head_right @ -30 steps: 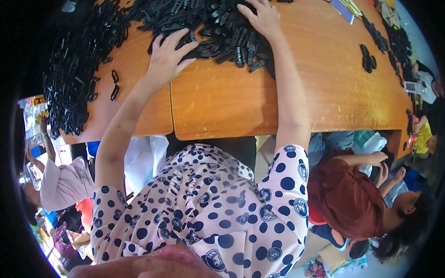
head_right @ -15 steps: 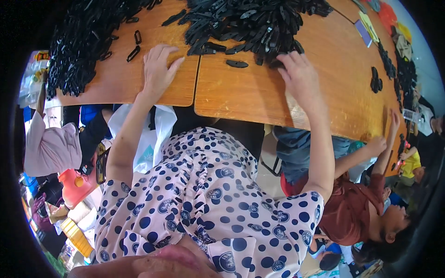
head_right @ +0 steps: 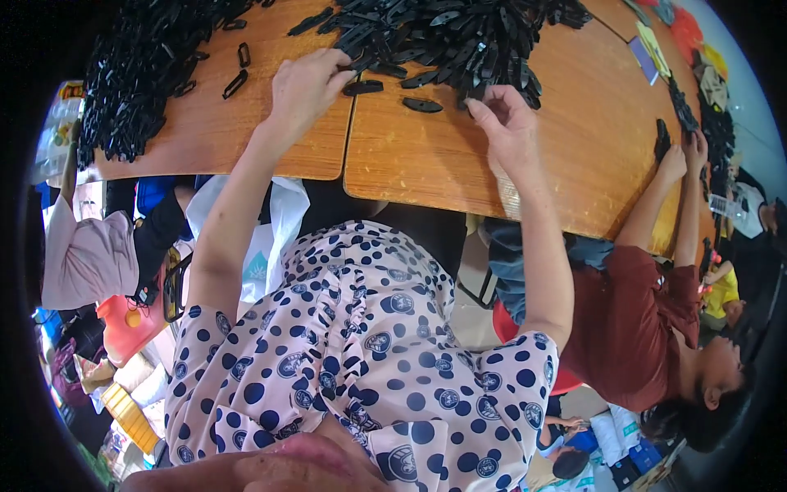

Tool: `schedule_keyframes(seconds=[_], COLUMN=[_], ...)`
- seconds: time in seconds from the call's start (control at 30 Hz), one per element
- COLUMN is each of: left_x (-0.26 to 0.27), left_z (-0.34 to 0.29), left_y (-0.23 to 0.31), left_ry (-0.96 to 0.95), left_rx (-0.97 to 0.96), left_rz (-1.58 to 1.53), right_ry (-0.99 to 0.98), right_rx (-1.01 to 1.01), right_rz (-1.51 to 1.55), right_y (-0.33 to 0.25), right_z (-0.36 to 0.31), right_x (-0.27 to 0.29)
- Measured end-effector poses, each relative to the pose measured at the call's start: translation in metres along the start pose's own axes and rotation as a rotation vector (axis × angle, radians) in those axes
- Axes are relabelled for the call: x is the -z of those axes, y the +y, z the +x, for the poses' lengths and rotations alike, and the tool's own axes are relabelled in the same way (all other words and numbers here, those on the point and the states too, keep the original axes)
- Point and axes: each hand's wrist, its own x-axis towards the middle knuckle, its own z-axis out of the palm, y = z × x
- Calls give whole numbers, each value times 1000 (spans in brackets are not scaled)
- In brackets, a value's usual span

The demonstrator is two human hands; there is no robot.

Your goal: The person sorts and assembles small black plastic components by hand at a workstation.

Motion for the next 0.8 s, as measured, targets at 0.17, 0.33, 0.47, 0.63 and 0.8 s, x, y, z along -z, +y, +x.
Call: schedule_keyframes(seconds=[0.17, 0.33, 0.47, 0.63, 0.8], left_x=[-1, 8, -1, -3, -11], left_z=[5, -8, -21, -38, -48], left_y=[6, 5, 0, 24, 39], left_ry=[-94, -164, -69, -2, 109], left_rx=[-33, 165, 355, 436, 461], left_rz=[115, -242, -831, -1348, -1353], right_ry=[-104, -137, -192, -39, 9], right_rx=[-236, -156, -196, -226, -139], right_rz=[697, 792, 846, 735, 446], right_y=[-11, 9, 1, -26, -25], right_z=[-1, 3, 2, -7, -13], right_x=[-46, -64, -86, -128, -140])
